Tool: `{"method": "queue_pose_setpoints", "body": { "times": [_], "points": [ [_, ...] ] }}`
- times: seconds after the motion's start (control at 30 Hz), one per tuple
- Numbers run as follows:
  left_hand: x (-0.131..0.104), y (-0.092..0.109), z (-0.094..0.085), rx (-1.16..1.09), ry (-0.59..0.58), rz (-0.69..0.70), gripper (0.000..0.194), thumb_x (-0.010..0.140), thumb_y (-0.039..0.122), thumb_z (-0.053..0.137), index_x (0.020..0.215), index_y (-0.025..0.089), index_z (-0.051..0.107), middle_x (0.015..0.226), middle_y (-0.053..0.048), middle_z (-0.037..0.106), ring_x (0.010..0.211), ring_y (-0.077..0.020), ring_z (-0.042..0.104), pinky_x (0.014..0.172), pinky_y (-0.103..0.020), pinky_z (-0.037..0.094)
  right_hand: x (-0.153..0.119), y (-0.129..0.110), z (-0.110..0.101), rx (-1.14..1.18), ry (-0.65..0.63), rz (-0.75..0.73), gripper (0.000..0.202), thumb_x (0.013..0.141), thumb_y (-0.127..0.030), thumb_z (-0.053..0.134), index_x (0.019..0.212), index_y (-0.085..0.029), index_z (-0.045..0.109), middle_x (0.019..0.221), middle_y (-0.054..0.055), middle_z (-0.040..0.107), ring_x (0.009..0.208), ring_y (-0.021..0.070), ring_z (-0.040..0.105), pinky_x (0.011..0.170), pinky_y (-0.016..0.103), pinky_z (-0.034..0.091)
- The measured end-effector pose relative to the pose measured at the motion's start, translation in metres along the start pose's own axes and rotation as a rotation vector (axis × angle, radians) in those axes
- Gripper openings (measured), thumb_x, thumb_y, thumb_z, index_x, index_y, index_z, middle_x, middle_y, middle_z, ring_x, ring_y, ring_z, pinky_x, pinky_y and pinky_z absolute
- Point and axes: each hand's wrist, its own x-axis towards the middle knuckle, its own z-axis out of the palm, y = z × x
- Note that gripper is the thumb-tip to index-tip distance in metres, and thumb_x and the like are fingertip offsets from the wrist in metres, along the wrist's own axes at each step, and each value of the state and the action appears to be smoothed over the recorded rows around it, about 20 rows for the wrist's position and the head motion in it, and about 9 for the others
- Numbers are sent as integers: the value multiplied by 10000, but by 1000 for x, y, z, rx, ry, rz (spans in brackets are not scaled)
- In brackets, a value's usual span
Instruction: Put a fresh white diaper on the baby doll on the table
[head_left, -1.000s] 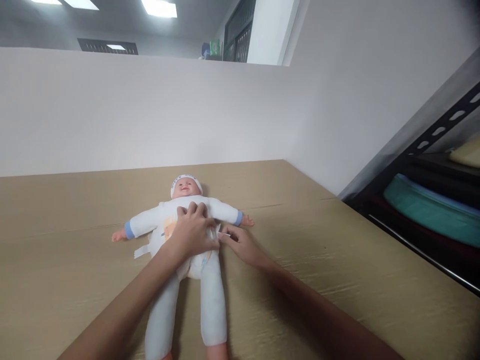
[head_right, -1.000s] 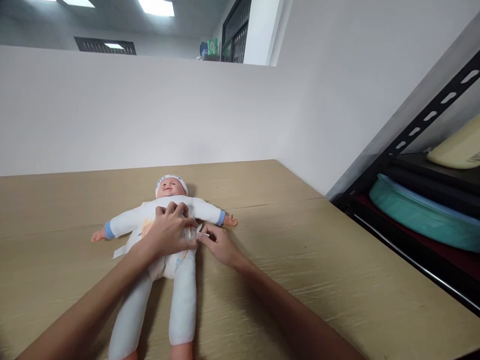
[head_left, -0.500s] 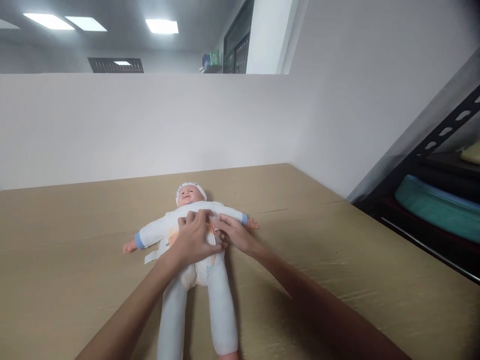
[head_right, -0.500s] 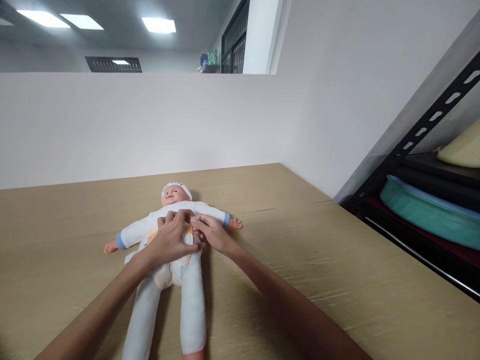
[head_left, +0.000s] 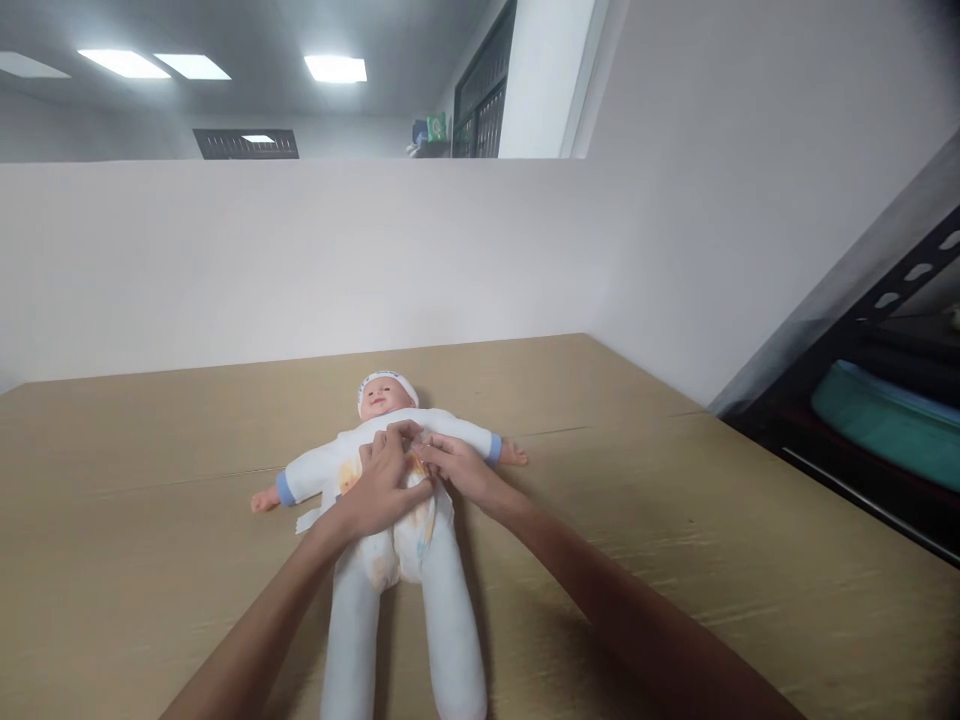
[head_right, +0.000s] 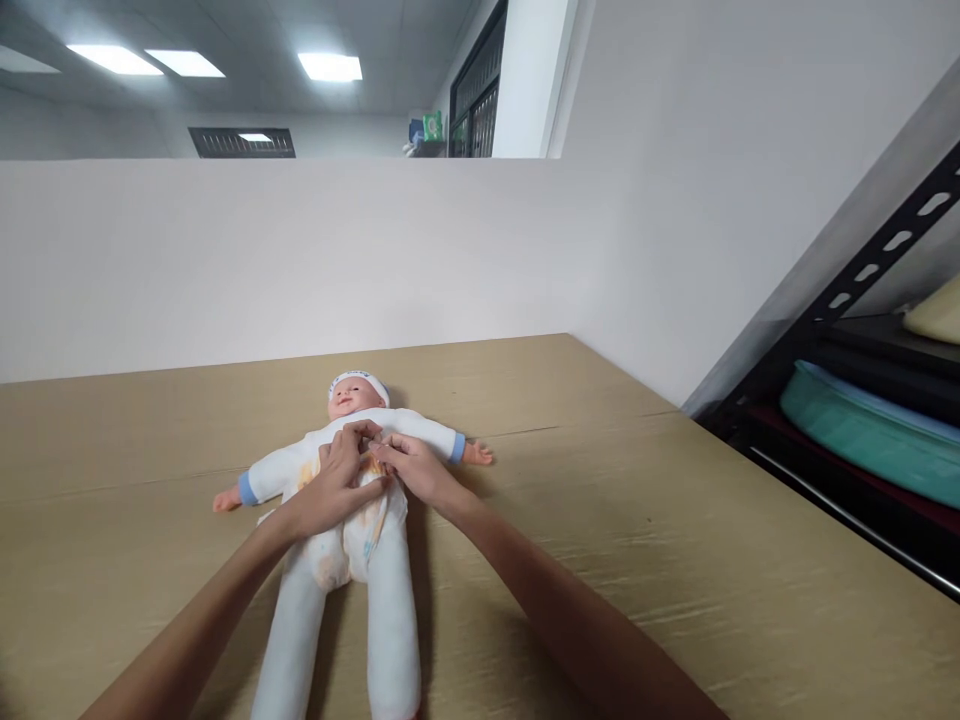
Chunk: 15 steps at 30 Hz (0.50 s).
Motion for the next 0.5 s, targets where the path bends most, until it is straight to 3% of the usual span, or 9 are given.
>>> {"method": "queue_pose_setpoints", "body": {
  "times": [0.23,0.5],
  "points": [
    [-1,-2,5,18,32,21,490,928,308,560,1395,211,446,1492,-148,513,1342,-364,462,1150,-604,355,-7,4,9,-45,-5,-11,420,956,-584,666,796,-206,574,758,-24,548,720,159,471,666,296,361],
    [0,-1,3,-21,25,-11,401,1072,420,465,1428,245,408,1518,-138,516,1334,-348,477,1164,-627,322,-5,3,1,-77,-31,-60,537,1081,-684,410,831,-227,543,785,-3,547,743,181,494,706,327,405]
  ]
}}
